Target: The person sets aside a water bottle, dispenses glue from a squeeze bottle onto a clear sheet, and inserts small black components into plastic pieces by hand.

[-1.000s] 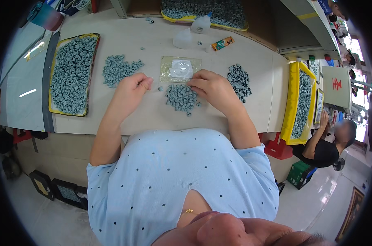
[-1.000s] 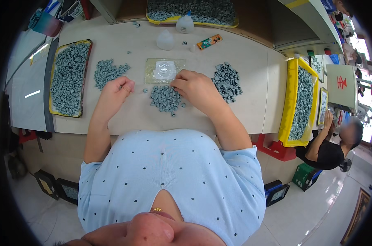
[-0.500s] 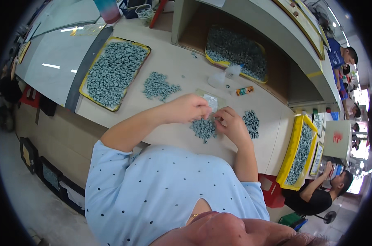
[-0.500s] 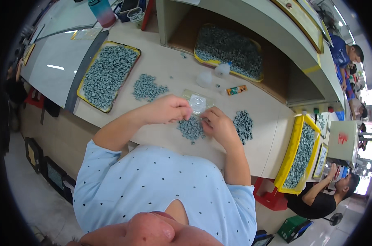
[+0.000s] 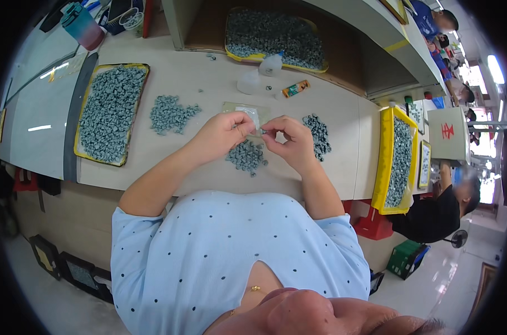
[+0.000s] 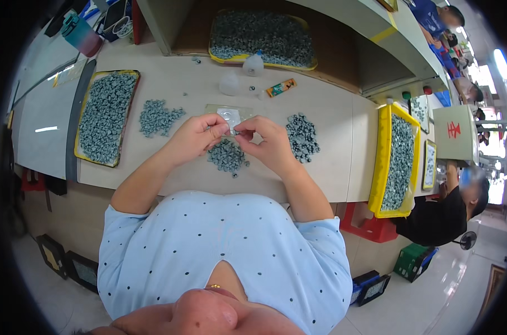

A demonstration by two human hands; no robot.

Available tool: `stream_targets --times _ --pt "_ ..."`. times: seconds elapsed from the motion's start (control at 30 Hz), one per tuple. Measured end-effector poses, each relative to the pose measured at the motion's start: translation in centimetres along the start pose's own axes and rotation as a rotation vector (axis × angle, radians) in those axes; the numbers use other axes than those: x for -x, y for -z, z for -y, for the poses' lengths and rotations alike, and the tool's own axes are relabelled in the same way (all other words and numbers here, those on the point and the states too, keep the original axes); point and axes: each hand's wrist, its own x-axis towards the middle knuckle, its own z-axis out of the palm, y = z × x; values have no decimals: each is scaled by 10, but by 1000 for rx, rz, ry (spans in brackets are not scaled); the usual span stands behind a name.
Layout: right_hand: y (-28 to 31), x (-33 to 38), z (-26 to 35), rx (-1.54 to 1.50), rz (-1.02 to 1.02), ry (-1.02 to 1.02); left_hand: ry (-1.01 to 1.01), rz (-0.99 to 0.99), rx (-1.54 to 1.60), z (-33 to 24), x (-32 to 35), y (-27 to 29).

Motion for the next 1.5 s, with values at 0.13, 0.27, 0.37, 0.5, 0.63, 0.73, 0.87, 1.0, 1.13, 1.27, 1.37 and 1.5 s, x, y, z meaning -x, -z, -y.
stream_targets --times 0.13,0.27,0.37,0.5,0.63,0.73,0.87,1.0,1.13,1.27,1.37,1.5 --pt "3 -6 -14 72 15 91 -23 -29 -10 8 -17 -7" --pt "4 -7 -22 123 -8 81 -49 -43 -13 17 -30 -3" --pt "10 -8 -30 188 47 59 -75 -181 37 21 -32 9" --pt "15 -5 -46 388 265 -31 -29 -255 164 25 -32 30" --pt "11 -7 -48 453 336 -52 -24 -279 197 31 -35 40" --pt "7 -8 -51 490 367 -48 -29 -261 185 36 -37 42" --pt "2 -9 -56 490 375 -69 -32 -257 188 40 -38 44" --pt "-2 -10 -63 494 375 -33 -18 -278 216 40 -38 48" --pt "-8 -13 -65 513 377 -28 -38 -301 313 44 -37 54" --pt "-22 -14 -63 496 326 42 -53 -328 395 52 -40 61" --pt "-34 -13 -67 506 325 132 -56 -337 382 53 -41 62" --pt "-43 -11 -75 509 326 169 -37 -305 367 56 -42 60"
